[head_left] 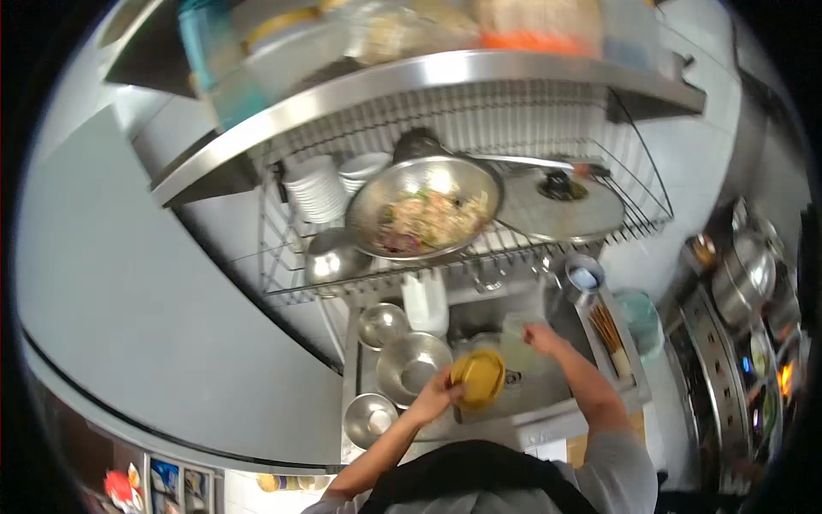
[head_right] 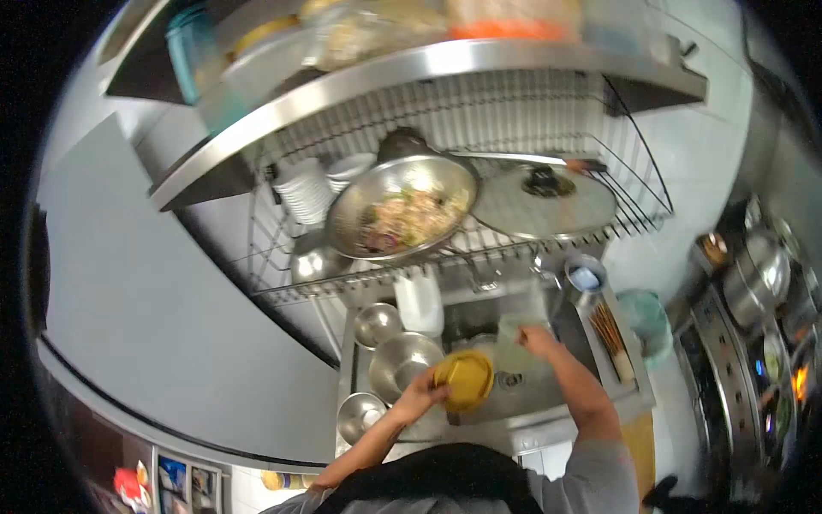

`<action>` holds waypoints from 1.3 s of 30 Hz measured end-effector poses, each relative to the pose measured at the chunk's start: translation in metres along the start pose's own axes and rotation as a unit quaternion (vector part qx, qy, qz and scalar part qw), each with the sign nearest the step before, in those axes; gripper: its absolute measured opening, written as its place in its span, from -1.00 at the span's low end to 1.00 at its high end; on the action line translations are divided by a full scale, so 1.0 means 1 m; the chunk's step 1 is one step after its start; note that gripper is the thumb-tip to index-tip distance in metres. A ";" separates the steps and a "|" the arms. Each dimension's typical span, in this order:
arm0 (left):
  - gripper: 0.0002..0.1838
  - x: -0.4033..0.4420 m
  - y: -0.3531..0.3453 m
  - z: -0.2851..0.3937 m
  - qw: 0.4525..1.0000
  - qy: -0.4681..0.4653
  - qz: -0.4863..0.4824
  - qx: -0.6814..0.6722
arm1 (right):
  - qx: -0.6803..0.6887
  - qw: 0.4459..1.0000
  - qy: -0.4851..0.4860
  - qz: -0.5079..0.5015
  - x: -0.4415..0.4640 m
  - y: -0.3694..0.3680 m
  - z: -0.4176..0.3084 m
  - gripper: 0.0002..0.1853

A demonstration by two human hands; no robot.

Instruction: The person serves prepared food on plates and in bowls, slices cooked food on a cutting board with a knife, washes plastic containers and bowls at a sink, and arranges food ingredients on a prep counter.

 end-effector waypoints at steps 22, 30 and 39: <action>-0.63 0.364 -0.104 -0.112 0.936 -0.042 -0.215 0.276 | 0.041 0.991 -0.078 0.101 -0.073 -0.057 0.038 -0.80; -0.68 0.335 -0.030 -0.141 0.960 0.192 0.042 0.200 | -0.018 0.996 -0.078 0.026 -0.054 -0.084 0.036 -0.70; -0.59 0.330 -0.112 -0.064 0.900 -0.064 -0.159 0.401 | -0.010 0.996 -0.035 0.085 -0.036 -0.096 0.017 -0.78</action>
Point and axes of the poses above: each hand's wrist, its own x-axis towards the middle knuckle, its own y-axis out of the back of the hand, z = x × y, the point moved 5 cm from there along x, towards the middle knuckle, and after that the axes turned 10 degrees about -x, right-handed, at the moved point
